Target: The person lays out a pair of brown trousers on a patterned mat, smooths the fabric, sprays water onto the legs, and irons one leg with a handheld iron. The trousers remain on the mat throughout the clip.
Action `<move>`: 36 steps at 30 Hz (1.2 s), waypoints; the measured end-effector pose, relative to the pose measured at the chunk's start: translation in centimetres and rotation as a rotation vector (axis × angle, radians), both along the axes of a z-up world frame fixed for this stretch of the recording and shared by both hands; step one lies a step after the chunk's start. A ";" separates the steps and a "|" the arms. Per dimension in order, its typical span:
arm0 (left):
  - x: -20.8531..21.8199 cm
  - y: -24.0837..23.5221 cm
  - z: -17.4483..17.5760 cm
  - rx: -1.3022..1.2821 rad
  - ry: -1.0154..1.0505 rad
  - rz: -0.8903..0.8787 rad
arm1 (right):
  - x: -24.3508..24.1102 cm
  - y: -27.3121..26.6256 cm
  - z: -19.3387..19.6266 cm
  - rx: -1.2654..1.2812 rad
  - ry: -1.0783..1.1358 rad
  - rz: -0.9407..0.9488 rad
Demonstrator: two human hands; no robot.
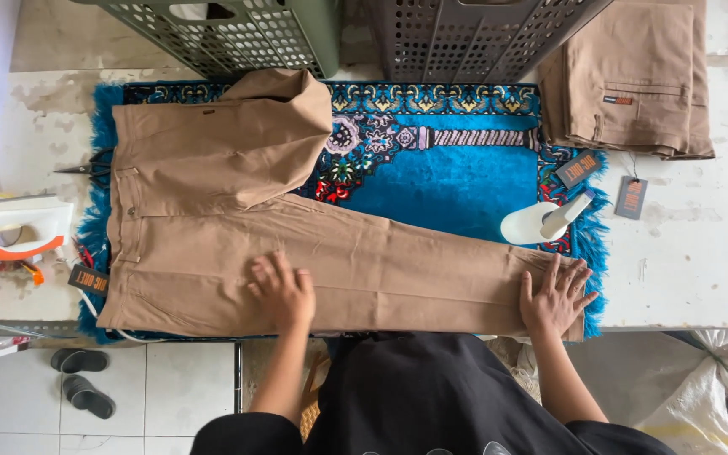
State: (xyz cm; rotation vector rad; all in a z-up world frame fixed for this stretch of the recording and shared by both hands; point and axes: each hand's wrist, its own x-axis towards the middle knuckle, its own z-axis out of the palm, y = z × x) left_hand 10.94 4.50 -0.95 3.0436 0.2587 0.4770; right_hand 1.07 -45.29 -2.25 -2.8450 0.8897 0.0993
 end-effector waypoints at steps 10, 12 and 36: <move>0.7 -12.2 2.1 -0.331 0.388 -0.710 | -0.5 6.6 1.6 0.013 -0.025 0.376; 2.3 -10.4 1.0 -0.292 0.304 -0.716 | -0.5 6.2 2.0 0.036 0.024 0.355; 4.3 -3.8 0.2 -0.153 0.007 -0.240 | -1.0 3.2 1.2 0.026 0.039 0.029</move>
